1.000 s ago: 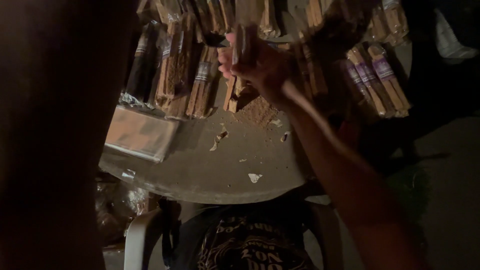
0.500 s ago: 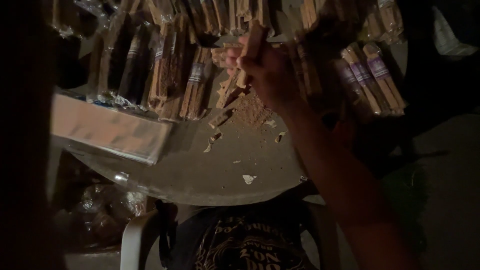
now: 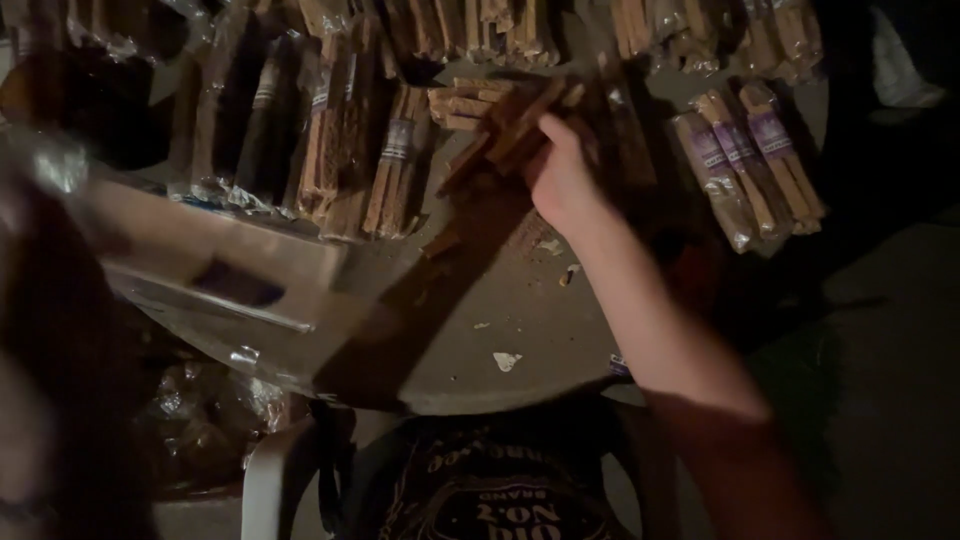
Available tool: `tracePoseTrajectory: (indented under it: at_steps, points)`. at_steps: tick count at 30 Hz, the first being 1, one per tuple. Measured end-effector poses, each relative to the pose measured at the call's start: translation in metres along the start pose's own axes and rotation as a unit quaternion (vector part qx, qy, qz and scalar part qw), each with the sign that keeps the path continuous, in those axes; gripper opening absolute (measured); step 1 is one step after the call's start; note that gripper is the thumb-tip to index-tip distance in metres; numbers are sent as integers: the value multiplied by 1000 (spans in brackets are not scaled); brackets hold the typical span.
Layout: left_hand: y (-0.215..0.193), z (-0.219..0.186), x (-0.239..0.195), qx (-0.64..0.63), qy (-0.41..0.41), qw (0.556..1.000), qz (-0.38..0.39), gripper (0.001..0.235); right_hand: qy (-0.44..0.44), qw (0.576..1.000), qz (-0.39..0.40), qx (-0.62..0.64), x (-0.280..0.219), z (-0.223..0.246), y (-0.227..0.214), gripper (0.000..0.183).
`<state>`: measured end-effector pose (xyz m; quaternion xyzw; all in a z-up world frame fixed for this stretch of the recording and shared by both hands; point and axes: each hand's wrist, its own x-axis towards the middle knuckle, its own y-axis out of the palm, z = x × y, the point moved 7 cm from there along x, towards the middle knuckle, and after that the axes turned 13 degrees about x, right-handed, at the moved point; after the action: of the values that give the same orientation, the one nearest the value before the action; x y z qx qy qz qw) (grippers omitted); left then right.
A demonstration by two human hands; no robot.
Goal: The person packs cinnamon sticks into clear plastic bags, folds the top, and seals each bag with a label. They repeat this process for multiple bags, placing finished packages on the table.
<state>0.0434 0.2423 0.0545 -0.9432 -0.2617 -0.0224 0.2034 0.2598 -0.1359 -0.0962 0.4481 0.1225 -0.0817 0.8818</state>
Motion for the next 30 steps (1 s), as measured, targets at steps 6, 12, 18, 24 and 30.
tracePoseTrajectory:
  at_steps: [6,12,18,24,30]
  points:
    - [-15,94,-46,-175,-64,975,-123,11,19,998,-28,-55,-27,13,4,62]
    - [-17,76,-60,144,-154,953,-216,12,-23,996,-90,19,-73,26,10,48]
    - [-5,84,-71,-260,-179,901,-297,14,-51,988,-109,96,-94,30,20,38]
    - [-7,88,-73,-213,-209,910,-288,17,-86,986,-94,111,-85,24,10,31]
    - [-12,75,-75,-228,-260,890,-298,19,-150,988,-13,45,-129,46,-1,21]
